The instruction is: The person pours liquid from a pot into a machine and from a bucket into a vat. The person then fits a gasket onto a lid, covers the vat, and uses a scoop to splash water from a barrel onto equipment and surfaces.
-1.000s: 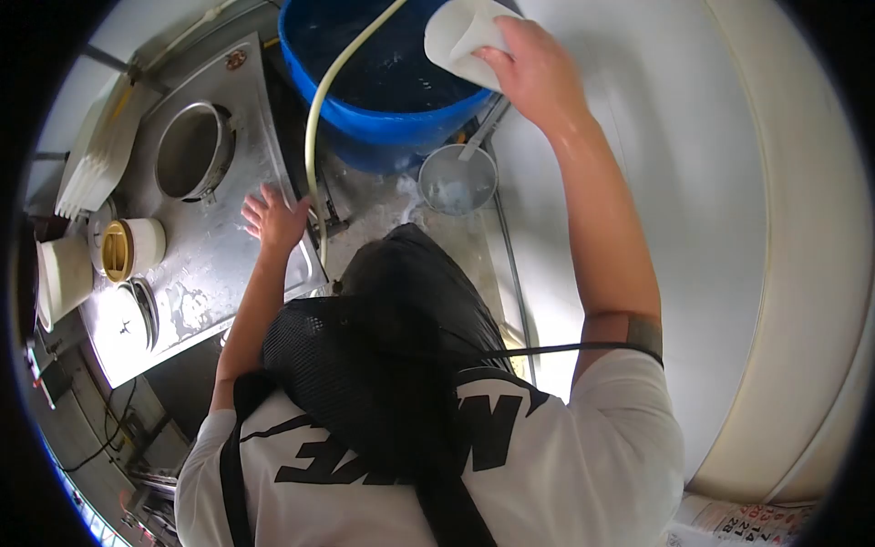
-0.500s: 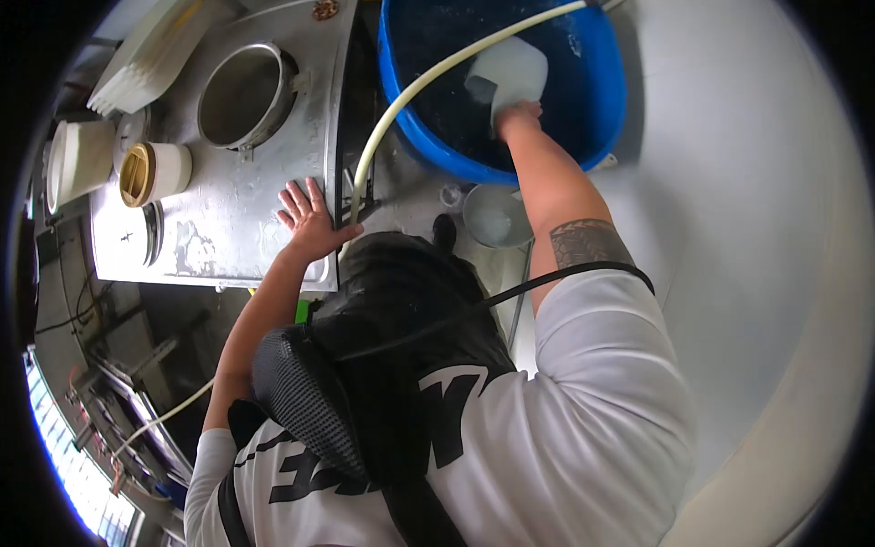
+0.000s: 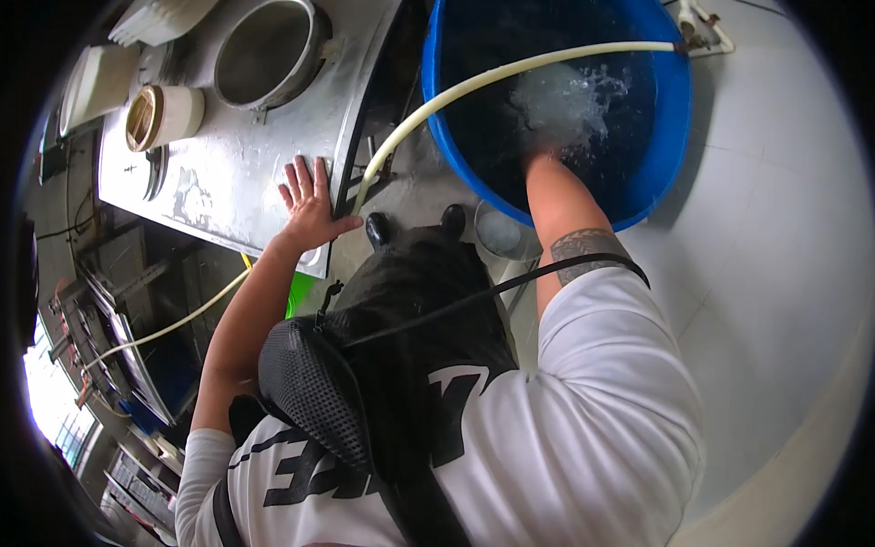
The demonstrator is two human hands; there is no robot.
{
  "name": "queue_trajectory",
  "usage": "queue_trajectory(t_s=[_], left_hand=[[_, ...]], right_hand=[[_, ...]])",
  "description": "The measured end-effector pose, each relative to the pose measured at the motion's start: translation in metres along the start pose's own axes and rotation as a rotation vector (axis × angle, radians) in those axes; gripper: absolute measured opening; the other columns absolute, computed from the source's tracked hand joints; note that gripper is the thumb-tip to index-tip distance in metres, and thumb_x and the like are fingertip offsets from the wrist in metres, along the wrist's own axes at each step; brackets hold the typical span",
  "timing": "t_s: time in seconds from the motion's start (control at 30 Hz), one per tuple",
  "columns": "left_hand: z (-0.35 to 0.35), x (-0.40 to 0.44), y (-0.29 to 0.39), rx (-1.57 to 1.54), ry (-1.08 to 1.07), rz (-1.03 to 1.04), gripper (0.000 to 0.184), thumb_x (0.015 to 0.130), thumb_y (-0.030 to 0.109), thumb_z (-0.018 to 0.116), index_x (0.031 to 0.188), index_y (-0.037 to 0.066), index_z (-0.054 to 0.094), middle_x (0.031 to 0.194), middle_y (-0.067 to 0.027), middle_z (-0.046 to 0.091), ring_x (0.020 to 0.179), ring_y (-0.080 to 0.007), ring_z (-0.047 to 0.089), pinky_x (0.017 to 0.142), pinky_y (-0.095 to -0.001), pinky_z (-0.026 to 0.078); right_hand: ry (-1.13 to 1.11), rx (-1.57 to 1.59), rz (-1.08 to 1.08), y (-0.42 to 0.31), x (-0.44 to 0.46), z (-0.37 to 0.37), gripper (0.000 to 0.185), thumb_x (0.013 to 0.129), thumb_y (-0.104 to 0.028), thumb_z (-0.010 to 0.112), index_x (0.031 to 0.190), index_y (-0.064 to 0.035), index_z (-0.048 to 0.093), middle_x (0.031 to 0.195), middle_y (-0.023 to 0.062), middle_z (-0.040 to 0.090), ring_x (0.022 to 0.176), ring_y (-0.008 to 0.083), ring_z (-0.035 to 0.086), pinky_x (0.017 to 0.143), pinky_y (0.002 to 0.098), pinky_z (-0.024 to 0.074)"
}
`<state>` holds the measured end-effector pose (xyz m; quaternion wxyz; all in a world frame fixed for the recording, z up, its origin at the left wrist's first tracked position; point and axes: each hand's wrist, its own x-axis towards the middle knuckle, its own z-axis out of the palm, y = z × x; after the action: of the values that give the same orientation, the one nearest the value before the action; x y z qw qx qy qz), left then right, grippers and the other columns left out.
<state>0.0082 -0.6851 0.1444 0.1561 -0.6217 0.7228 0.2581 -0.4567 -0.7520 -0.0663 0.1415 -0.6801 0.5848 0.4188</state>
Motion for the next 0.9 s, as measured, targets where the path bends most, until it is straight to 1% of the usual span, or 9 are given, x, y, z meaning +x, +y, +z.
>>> queue_trajectory(t_s=[0.3, 0.4, 0.47, 0.5, 0.57, 0.63, 0.67, 0.83, 0.9], left_hand=[[0.0, -0.001, 0.001, -0.01, 0.011, 0.004, 0.142, 0.07, 0.066, 0.083, 0.163, 0.002, -0.002, 0.164, -0.0383, -0.012, 0.152, -0.0563, -0.016, 0.118, -0.0717, -0.001], [0.001, -0.001, 0.001, -0.005, 0.012, -0.005, 0.143, 0.07, 0.069, 0.081, 0.163, 0.002, -0.004, 0.164, -0.0381, -0.012, 0.152, -0.0558, -0.016, 0.118, -0.0716, -0.001], [0.002, -0.002, -0.001, -0.009, 0.023, 0.008, 0.143, 0.07, 0.07, 0.08, 0.163, 0.002, -0.004, 0.164, -0.0382, -0.012, 0.152, -0.0558, -0.016, 0.118, -0.0717, -0.001], [0.003, -0.003, -0.002, -0.008, 0.024, 0.01, 0.143, 0.07, 0.071, 0.079, 0.163, 0.002, -0.004, 0.164, -0.0384, -0.012, 0.152, -0.0558, -0.017, 0.118, -0.0718, -0.001], [0.007, -0.005, -0.004, 0.007, 0.06, 0.044, 0.14, 0.073, 0.069, 0.079, 0.164, 0.004, -0.005, 0.164, -0.0387, -0.011, 0.152, -0.0571, -0.014, 0.117, -0.0728, 0.001], [0.008, -0.005, -0.006, 0.019, 0.068, 0.035, 0.14, 0.073, 0.071, 0.077, 0.164, 0.004, -0.005, 0.164, -0.0387, -0.01, 0.152, -0.0572, -0.014, 0.118, -0.0727, 0.001], [0.007, -0.007, -0.007, 0.017, 0.071, 0.042, 0.139, 0.073, 0.074, 0.075, 0.164, 0.004, -0.004, 0.165, -0.0386, -0.009, 0.152, -0.0571, -0.013, 0.118, -0.0727, 0.001], [0.011, -0.015, -0.009, 0.0, 0.119, 0.079, 0.136, 0.076, 0.075, 0.073, 0.164, 0.004, -0.003, 0.165, -0.0384, -0.006, 0.152, -0.0568, -0.011, 0.118, -0.0723, 0.0], [0.012, -0.016, -0.009, 0.019, 0.162, 0.061, 0.131, 0.077, 0.075, 0.072, 0.164, 0.002, 0.006, 0.165, -0.0389, -0.001, 0.153, -0.057, -0.007, 0.117, -0.0736, 0.006]], right_hand=[[0.132, 0.248, -0.245, -0.005, 0.079, 0.028, 0.046, 0.101, -0.037, 0.053, 0.141, -0.0145, 0.062, 0.152, 0.0168, 0.052, 0.137, 0.0371, 0.054, 0.111, 0.0561, 0.0427], [0.252, 0.323, -0.105, 0.01, 0.03, -0.047, 0.041, 0.096, -0.034, 0.061, 0.128, -0.0112, 0.07, 0.135, 0.0197, 0.065, 0.123, 0.04, 0.064, 0.104, 0.0509, 0.0495], [0.285, 0.729, 0.155, 0.031, 0.002, -0.076, 0.038, 0.099, -0.033, 0.061, 0.126, -0.0077, 0.07, 0.123, 0.0168, 0.072, 0.114, 0.033, 0.069, 0.098, 0.0425, 0.0524], [0.293, 0.729, 0.173, 0.038, -0.018, -0.08, 0.038, 0.099, -0.033, 0.061, 0.126, -0.0077, 0.07, 0.123, 0.0168, 0.072, 0.114, 0.033, 0.069, 0.098, 0.0425, 0.0524], [0.765, 1.366, 0.09, 0.048, -0.065, -0.081, 0.03, 0.092, -0.029, 0.071, 0.11, -0.0056, 0.075, 0.1, 0.0155, 0.076, 0.098, 0.0334, 0.073, 0.084, 0.0421, 0.0544], [0.723, 1.832, 0.066, 0.05, -0.145, -0.108, 0.028, 0.093, -0.028, 0.072, 0.105, -0.0025, 0.074, 0.09, 0.0083, 0.073, 0.082, 0.0199, 0.068, 0.073, 0.0364, 0.0511], [0.795, 1.797, 0.096, 0.05, -0.189, -0.118, 0.028, 0.093, -0.026, 0.073, 0.103, 0.0001, 0.072, 0.085, 0.0045, 0.069, 0.077, 0.012, 0.06, 0.07, 0.0314, 0.0482], [1.218, 1.797, 0.038, 0.029, -0.386, -0.137, 0.025, 0.099, -0.023, 0.069, 0.11, -0.0006, 0.069, 0.093, 0.0045, 0.072, 0.087, 0.011, 0.064, 0.083, 0.0272, 0.0483], [1.297, 1.598, 0.226, 0.013, -0.464, -0.143, 0.025, 0.101, -0.025, 0.068, 0.113, -0.0024, 0.069, 0.092, 0.0041, 0.073, 0.084, 0.0112, 0.064, 0.086, 0.0269, 0.0479]])
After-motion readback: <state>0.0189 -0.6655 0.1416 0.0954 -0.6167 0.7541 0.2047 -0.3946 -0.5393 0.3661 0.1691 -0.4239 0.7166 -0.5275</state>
